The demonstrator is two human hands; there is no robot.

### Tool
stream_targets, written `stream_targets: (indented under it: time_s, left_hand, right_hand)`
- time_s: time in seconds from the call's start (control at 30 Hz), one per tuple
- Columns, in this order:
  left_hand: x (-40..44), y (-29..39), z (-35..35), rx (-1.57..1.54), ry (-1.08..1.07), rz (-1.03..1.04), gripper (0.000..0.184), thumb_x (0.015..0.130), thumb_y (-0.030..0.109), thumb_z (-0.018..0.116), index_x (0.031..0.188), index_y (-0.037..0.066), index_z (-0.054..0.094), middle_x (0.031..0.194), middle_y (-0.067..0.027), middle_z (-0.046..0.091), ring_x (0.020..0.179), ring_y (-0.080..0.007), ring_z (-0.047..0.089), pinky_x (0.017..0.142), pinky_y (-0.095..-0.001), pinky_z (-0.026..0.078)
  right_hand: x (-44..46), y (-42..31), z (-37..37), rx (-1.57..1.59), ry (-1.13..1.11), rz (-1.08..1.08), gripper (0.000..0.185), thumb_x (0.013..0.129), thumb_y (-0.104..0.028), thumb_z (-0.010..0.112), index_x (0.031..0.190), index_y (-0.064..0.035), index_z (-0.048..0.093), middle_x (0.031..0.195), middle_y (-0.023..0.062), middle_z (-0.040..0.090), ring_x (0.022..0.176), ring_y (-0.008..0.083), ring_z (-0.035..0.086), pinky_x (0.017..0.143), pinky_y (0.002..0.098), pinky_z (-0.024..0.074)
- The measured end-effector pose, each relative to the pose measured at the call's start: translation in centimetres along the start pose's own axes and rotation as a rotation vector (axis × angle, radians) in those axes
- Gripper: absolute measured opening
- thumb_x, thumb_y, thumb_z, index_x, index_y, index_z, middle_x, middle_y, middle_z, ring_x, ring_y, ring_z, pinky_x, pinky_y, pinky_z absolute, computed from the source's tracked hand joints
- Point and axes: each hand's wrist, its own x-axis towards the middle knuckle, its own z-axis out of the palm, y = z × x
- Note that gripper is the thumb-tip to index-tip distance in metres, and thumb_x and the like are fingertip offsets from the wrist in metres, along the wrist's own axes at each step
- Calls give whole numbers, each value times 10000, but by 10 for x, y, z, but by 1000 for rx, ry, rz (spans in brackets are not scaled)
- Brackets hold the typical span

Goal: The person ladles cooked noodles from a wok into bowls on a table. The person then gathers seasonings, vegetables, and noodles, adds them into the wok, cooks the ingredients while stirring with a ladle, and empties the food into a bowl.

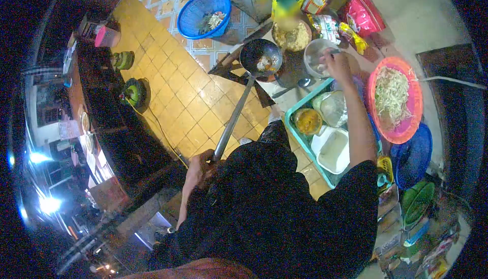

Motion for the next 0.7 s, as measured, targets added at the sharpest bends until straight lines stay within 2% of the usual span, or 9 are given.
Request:
stream_targets:
  time_s: [0.03,0.1,0.13,0.2,0.3,0.43,0.53,0.6,0.7]
  left_hand:
    - [0,1,0,7,-8,1,327,790,301,712,843,2,589,604,-148,540,545,-209,522,535,-354,427]
    - [1,4,2,-20,-22,30,322,798,292,707,816,-3,578,594,-129,532,538,-192,521,523,-356,419]
    - [2,10,2,-14,-29,34,322,798,292,707,816,-3,578,594,-129,532,538,-192,521,523,-356,419]
    - [1,26,1,-176,-45,-85,306,800,271,704,798,-4,570,588,-118,519,531,-182,489,517,-352,406]
    - [8,29,0,-52,-2,33,289,797,256,707,808,1,574,582,-122,495,537,-183,481,516,-350,400]
    - [15,30,1,-18,-22,8,289,796,261,706,824,-2,589,594,-143,502,556,-192,497,533,-354,409]
    - [14,49,-3,64,-9,12,312,793,279,706,830,-7,587,614,-171,528,572,-226,530,558,-373,426]
    - [16,49,-3,74,3,70,324,796,289,698,833,-12,587,641,-199,558,586,-279,549,582,-395,437]
    - [16,60,-6,64,0,42,330,798,296,694,853,-12,591,663,-211,577,619,-323,577,597,-412,445]
  right_hand:
    - [-5,-5,-6,3,4,10,366,934,-334,524,1011,12,617,789,99,692,617,149,633,550,276,488]
    - [-21,-39,-15,11,127,-106,324,939,-290,523,1000,16,611,775,90,685,611,144,624,545,278,482]
    - [-22,-39,-14,11,134,-98,324,939,-290,523,1000,16,611,775,90,685,611,144,624,545,278,482]
    - [-22,-38,-14,167,101,56,298,942,-263,521,985,19,607,764,86,679,604,136,609,545,280,481]
    - [-24,-35,-12,202,86,50,288,943,-249,519,983,25,602,764,94,678,593,131,590,544,271,475]
    - [-27,-38,-18,115,116,66,271,938,-237,519,980,16,605,766,97,680,591,125,583,543,272,469]
    - [-28,-31,-21,163,138,60,263,928,-239,525,976,5,611,768,94,684,586,122,577,548,275,463]
    - [-30,-29,-21,301,93,69,270,924,-257,531,975,-5,612,787,98,688,576,113,563,554,276,458]
    - [-30,-39,-33,132,92,94,274,931,-255,525,974,3,605,819,94,691,582,99,552,561,260,448]
